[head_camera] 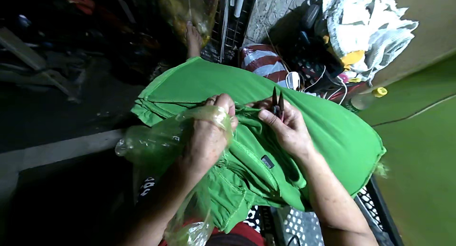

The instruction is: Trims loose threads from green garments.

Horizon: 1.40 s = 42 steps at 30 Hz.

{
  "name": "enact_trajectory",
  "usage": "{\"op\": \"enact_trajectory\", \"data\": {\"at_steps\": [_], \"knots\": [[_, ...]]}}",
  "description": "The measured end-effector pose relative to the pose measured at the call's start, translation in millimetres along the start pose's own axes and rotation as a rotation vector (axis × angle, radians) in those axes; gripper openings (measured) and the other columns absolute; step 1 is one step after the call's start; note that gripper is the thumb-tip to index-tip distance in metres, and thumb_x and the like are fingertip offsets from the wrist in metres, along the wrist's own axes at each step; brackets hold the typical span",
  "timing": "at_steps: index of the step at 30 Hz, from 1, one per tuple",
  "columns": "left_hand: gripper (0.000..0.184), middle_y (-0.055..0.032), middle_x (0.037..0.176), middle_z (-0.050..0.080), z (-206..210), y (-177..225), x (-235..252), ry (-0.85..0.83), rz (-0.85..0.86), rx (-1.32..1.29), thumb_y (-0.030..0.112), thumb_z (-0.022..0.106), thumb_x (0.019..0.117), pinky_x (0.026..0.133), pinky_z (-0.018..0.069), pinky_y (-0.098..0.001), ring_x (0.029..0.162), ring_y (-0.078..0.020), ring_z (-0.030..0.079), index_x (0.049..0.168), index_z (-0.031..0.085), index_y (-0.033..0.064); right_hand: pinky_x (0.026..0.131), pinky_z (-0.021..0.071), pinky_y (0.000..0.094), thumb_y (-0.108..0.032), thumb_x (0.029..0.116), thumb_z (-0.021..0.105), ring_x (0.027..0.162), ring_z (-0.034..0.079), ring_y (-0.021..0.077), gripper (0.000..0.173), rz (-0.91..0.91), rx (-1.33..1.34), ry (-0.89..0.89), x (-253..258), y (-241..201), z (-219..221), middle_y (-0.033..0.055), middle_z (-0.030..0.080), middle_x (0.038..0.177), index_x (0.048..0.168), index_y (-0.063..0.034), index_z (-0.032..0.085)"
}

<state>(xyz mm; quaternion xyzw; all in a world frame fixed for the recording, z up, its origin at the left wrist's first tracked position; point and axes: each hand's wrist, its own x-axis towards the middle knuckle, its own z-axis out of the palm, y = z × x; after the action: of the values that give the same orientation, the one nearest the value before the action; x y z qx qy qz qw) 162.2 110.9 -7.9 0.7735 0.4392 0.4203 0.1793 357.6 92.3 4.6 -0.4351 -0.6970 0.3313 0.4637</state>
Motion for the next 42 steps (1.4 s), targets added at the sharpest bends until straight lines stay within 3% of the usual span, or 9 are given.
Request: {"op": "enact_trajectory", "data": {"at_steps": [5, 9, 12, 15, 18, 24, 31, 37, 42], "knots": [[0.012, 0.012, 0.079, 0.058, -38.1, -23.6, 3.5, -0.219, -0.192, -0.495, 0.008, 0.055, 0.0916, 0.052, 0.038, -0.0072, 0.06, 0.0093, 0.048, 0.085, 0.053, 0.0172, 0.056, 0.0402, 0.0084, -0.007, 0.1028, 0.049, 0.061, 0.048, -0.0076, 0.018, 0.252, 0.169, 0.001, 1.0, -0.5, -7.4, -0.0139, 0.052, 0.072, 0.092, -0.0182, 0.059], [0.008, 0.0008, 0.077, 0.052, -28.0, -17.1, -10.4, -0.122, -0.306, -0.175, 0.006, 0.06, 0.0963, 0.057, 0.0382, -0.0173, 0.063, -0.0017, 0.046, 0.091, 0.054, 0.0071, 0.056, 0.0401, 0.0096, -0.007, 0.1017, 0.055, 0.063, 0.048, -0.0063, 0.012, 0.268, 0.097, 0.015, 3.1, -0.5, 2.9, -0.0111, 0.054, 0.075, 0.093, -0.0139, 0.06], [0.012, -0.0117, 0.094, 0.061, -16.2, -13.5, -14.9, 0.057, -0.184, -0.03, 0.01, 0.068, 0.094, 0.074, 0.0477, -0.0264, 0.083, -0.0137, 0.057, 0.097, 0.062, 0.0002, 0.056, 0.04, 0.0099, -0.007, 0.1008, 0.058, 0.061, 0.048, -0.0057, 0.009, 0.245, 0.058, 0.047, 1.8, 0.4, 7.5, -0.0103, 0.052, 0.073, 0.094, -0.012, 0.06], [0.017, -0.0076, 0.105, 0.063, -19.0, -11.7, -12.2, 0.162, -0.027, -0.186, 0.012, 0.069, 0.0934, 0.083, 0.0486, -0.0101, 0.093, 0.0004, 0.06, 0.104, 0.067, -0.0008, 0.054, 0.0389, 0.0099, -0.007, 0.1003, 0.059, 0.059, 0.046, -0.0057, 0.009, 0.245, 0.048, 0.051, 2.2, 0.9, 6.8, -0.0109, 0.052, 0.07, 0.093, -0.0121, 0.06], [0.017, -0.0049, 0.107, 0.066, -24.4, -4.2, -6.9, 0.124, 0.084, -0.306, 0.011, 0.068, 0.0951, 0.089, 0.0505, -0.0098, 0.1, 0.0012, 0.062, 0.105, 0.071, -0.002, 0.053, 0.0389, 0.0097, -0.007, 0.1002, 0.06, 0.058, 0.047, -0.0057, 0.009, 0.257, 0.058, 0.06, 1.4, 0.4, 7.2, -0.0108, 0.052, 0.07, 0.092, -0.0124, 0.061], [0.025, -0.015, 0.104, 0.068, 0.0, 5.5, -8.5, -0.072, 0.086, -0.104, 0.023, 0.065, 0.0986, 0.081, 0.0537, -0.0262, 0.09, -0.0173, 0.066, 0.104, 0.075, 0.0004, 0.054, 0.0397, 0.0105, -0.008, 0.1003, 0.059, 0.059, 0.048, -0.0052, 0.011, 0.281, 0.055, 0.058, 1.7, -0.9, 6.0, -0.0102, 0.053, 0.071, 0.091, -0.0128, 0.06], [0.012, -0.0066, 0.094, 0.068, 5.4, -7.0, -9.6, 0.015, 0.095, -0.252, 0.012, 0.073, 0.0911, 0.083, 0.0485, -0.0109, 0.088, -0.0022, 0.063, 0.092, 0.077, 0.0014, 0.051, 0.0376, 0.0106, -0.009, 0.1008, 0.059, 0.057, 0.046, -0.0038, 0.008, 0.251, 0.025, 0.049, -0.5, -3.3, 6.8, -0.0083, 0.053, 0.071, 0.094, -0.0112, 0.062], [0.012, 0.0013, 0.088, 0.067, -8.2, -4.0, -5.7, -0.028, -0.298, -0.415, 0.013, 0.063, 0.0999, 0.07, 0.0568, -0.0121, 0.074, 0.0041, 0.066, 0.1, 0.066, 0.002, 0.055, 0.0408, 0.0096, -0.005, 0.0987, 0.062, 0.062, 0.049, -0.0038, 0.004, 0.074, -0.15, 0.085, -2.6, -1.4, 10.1, -0.0025, 0.057, 0.078, 0.1, -0.0014, 0.064], [0.02, -0.006, 0.095, 0.067, 0.9, -9.4, -11.6, 0.011, -0.018, -0.234, 0.021, 0.075, 0.0912, 0.073, 0.0496, -0.0127, 0.08, -0.0022, 0.061, 0.098, 0.076, 0.0025, 0.054, 0.0394, 0.0099, -0.002, 0.0962, 0.064, 0.061, 0.048, -0.0033, 0.003, 0.074, -0.167, 0.078, -2.2, -0.1, 9.9, -0.0012, 0.06, 0.083, 0.098, -0.0027, 0.062]]}}
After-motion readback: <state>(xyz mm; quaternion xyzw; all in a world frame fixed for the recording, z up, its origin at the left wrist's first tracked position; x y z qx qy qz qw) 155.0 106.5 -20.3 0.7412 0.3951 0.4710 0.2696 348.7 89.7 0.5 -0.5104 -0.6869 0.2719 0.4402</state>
